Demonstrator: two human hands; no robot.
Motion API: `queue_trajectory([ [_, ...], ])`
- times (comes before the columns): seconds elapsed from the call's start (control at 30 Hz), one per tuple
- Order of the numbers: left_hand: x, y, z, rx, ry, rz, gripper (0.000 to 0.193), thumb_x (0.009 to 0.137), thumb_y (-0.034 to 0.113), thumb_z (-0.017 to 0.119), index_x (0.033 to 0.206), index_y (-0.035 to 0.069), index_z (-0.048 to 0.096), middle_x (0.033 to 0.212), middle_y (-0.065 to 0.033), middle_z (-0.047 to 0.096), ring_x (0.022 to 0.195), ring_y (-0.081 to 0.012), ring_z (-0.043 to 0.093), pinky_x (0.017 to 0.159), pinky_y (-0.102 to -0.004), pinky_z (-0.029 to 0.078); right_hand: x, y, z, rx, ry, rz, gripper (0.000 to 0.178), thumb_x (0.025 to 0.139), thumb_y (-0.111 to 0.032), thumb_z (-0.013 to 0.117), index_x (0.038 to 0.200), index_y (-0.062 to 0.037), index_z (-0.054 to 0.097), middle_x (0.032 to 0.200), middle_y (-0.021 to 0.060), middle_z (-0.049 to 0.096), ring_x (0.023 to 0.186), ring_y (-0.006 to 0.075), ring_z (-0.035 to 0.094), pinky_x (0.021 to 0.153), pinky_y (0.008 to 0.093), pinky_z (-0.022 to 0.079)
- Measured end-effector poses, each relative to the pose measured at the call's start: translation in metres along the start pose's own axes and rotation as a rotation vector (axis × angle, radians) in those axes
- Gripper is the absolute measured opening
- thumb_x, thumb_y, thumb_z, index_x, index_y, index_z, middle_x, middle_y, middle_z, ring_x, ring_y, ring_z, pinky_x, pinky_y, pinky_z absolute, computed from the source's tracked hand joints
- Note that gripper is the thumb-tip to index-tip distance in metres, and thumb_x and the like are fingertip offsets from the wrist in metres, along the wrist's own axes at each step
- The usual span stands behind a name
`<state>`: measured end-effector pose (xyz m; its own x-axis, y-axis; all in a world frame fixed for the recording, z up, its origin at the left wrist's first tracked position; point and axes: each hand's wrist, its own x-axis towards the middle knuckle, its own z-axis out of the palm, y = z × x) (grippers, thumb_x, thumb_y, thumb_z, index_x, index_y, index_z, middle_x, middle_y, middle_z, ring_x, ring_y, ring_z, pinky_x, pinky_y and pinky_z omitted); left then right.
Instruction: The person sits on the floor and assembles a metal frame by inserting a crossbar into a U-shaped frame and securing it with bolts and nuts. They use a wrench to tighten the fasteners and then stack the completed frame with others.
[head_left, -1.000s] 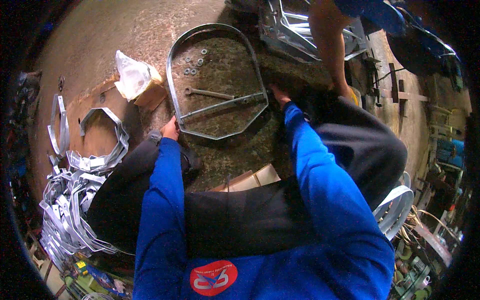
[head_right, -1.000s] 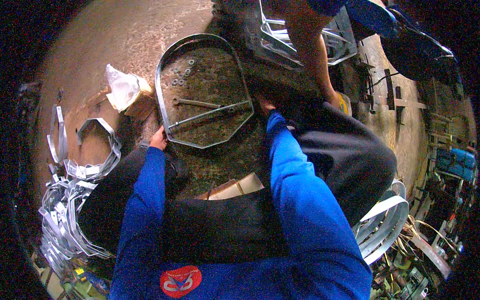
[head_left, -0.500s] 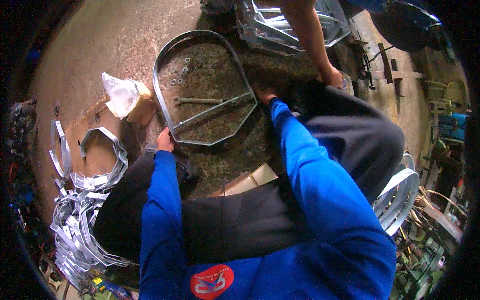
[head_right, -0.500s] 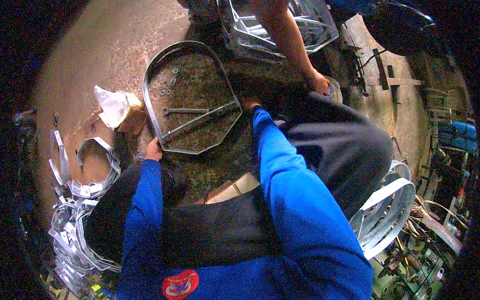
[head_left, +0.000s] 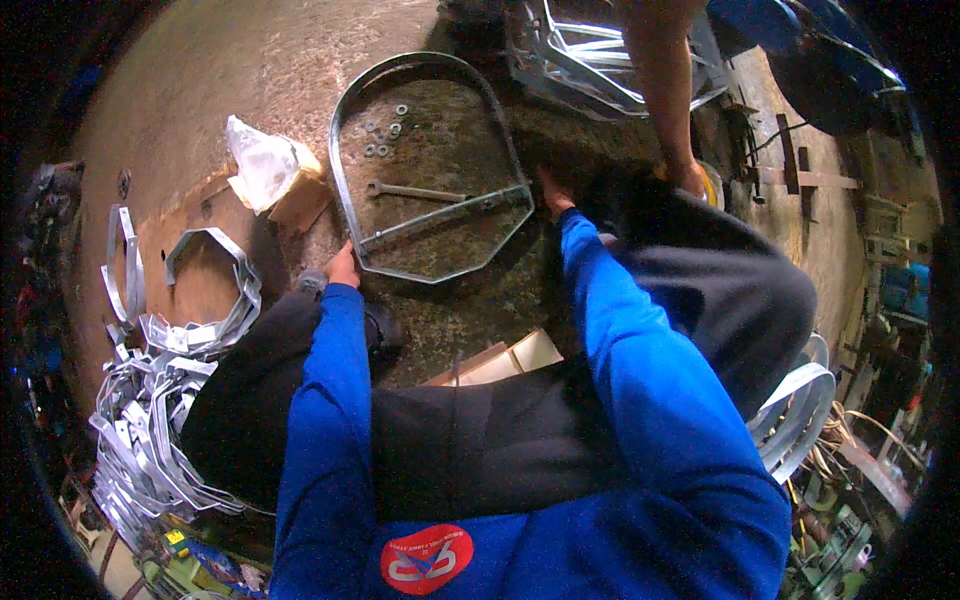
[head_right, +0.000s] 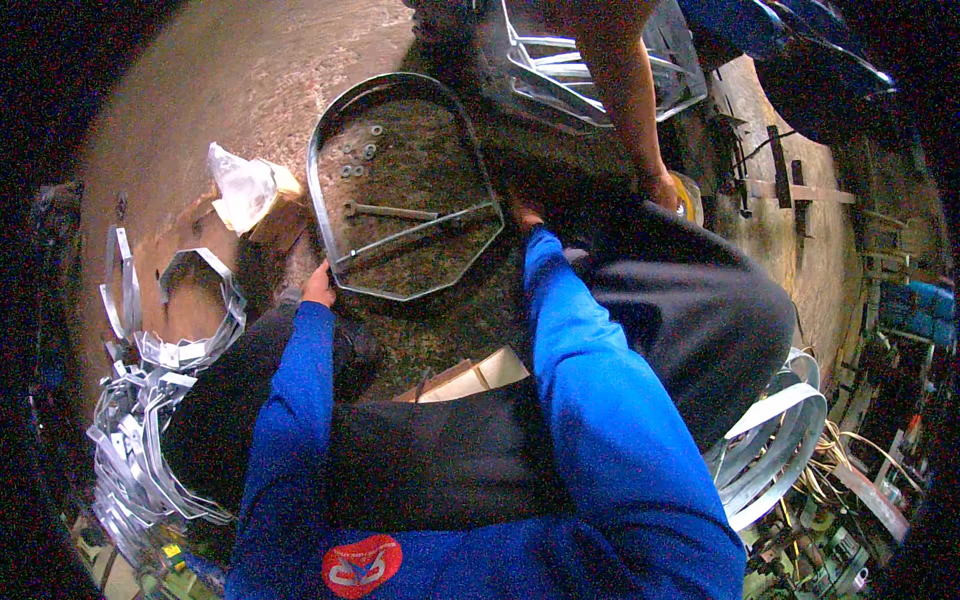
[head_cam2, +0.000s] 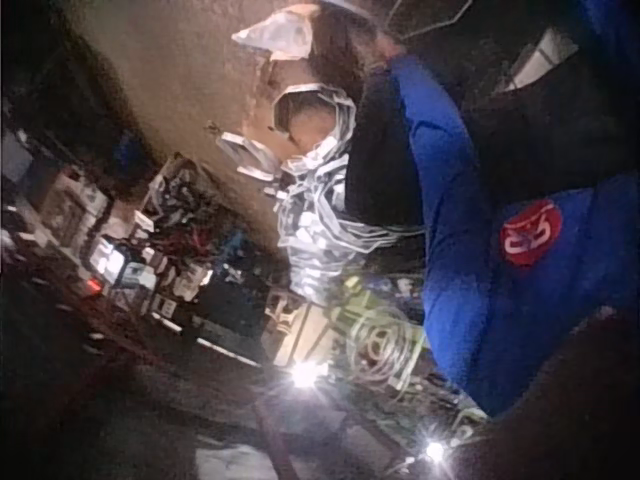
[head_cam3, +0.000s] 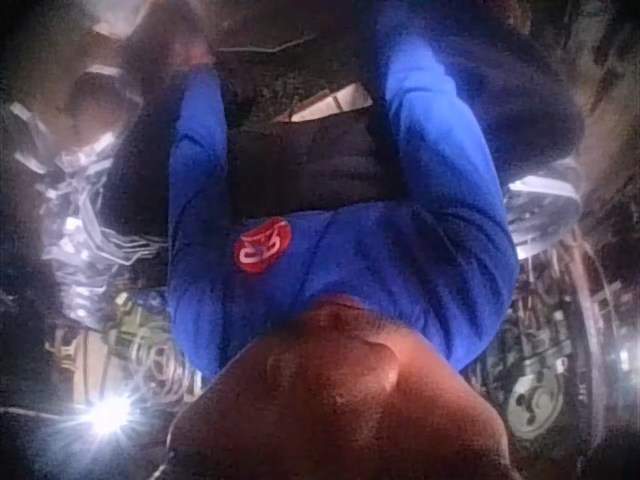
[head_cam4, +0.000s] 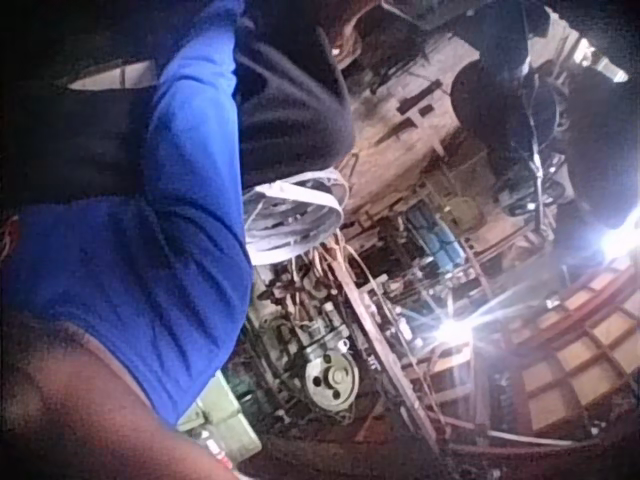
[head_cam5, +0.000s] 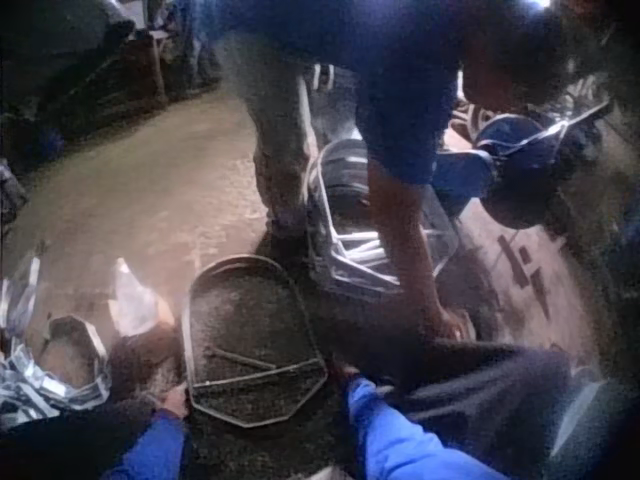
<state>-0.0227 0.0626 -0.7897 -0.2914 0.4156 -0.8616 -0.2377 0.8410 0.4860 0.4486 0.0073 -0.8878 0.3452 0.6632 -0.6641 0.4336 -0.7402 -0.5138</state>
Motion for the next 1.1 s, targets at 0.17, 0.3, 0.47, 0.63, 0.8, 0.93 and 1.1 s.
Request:
queue_trajectory([
  [0.17,0.086,-0.001,-0.061,-0.116,-0.062,0.147,0.016,0.08,0.023,0.049,0.076,0.008,0.054,0.067,-0.0059,0.054,0.057,-0.0216,0.053,0.053,-0.0362,0.045,0.001,-0.046,0.024,0.053,-0.066,-0.066,0.061,0.088,-0.053,0.038,0.136,-0.015,0.035,0.131,0.0163,0.045,0.104,0.0309,0.052,0.088,0.0483,0.041],
  [0.3,0.09,-0.007,-0.049,-0.033,0.05,0.115,0.03,0.083,0.025,0.048,0.101,0.003,0.055,0.094,-0.0127,0.059,0.088,-0.0249,0.056,0.077,-0.0322,0.045,0.007,-0.031,0.029,0.119,-0.136,-0.049,0.062,0.088,-0.054,0.038,0.136,-0.0149,0.036,0.131,0.0164,0.045,0.104,0.0307,0.053,0.087,0.0484,0.042],
  [0.47,0.042,0.0,-0.024,-0.108,0.111,0.174,0.046,0.075,0.03,0.069,0.098,-0.008,0.056,0.101,-0.0126,0.059,0.086,-0.0208,0.056,0.072,-0.0392,0.046,0.031,-0.007,0.01,0.359,-0.343,-0.053,0.063,0.088,-0.056,0.038,0.136,-0.0148,0.037,0.131,0.0166,0.045,0.103,0.0306,0.053,0.086,0.0486,0.043],
  [0.63,0.004,-0.007,-0.046,-0.239,0.129,0.112,0.033,0.075,0.026,0.068,0.09,-0.001,0.056,0.091,-0.0097,0.06,0.081,-0.0204,0.055,0.069,-0.039,0.045,-0.005,-0.033,0.038,0.169,-0.196,0.153,0.07,0.08,-0.064,0.044,0.127,-0.0117,0.048,0.123,0.0178,0.052,0.1,0.0318,0.055,0.083,0.0468,0.044],
  [0.8,0.043,-0.001,-0.003,-0.111,0.292,0.157,0.03,0.074,0.023,0.07,0.092,0.003,0.057,0.09,-0.0084,0.061,0.079,-0.0211,0.056,0.068,-0.0394,0.045,0.044,-0.018,-0.009,-0.134,0.13,0.089,0.082,0.071,-0.075,0.046,0.112,-0.0054,0.06,0.116,0.02,0.056,0.104,0.0349,0.054,0.084,0.0422,0.044],
  [0.93,0.049,-0.024,-0.041,0.021,0.021,0.24,0.031,0.075,0.016,0.069,0.1,0.002,0.058,0.099,-0.0091,0.061,0.085,-0.0214,0.057,0.071,-0.0379,0.046,0.012,-0.015,0.027,-0.097,0.182,0.004,0.08,0.073,-0.073,0.046,0.11,-0.0032,0.06,0.111,0.0213,0.058,0.103,0.0356,0.055,0.085,0.0424,0.043],
  [1.1,0.058,-0.005,-0.036,-0.284,-0.198,0.221,0.029,0.079,0.006,0.063,0.106,-0.001,0.057,0.102,-0.0102,0.061,0.089,-0.0215,0.058,0.074,-0.0347,0.046,0.052,-0.02,0.002,-0.408,-0.034,-0.019,0.073,0.078,-0.065,0.046,0.117,-0.0034,0.055,0.117,0.0212,0.054,0.108,0.0361,0.052,0.094,0.045,0.037],
])
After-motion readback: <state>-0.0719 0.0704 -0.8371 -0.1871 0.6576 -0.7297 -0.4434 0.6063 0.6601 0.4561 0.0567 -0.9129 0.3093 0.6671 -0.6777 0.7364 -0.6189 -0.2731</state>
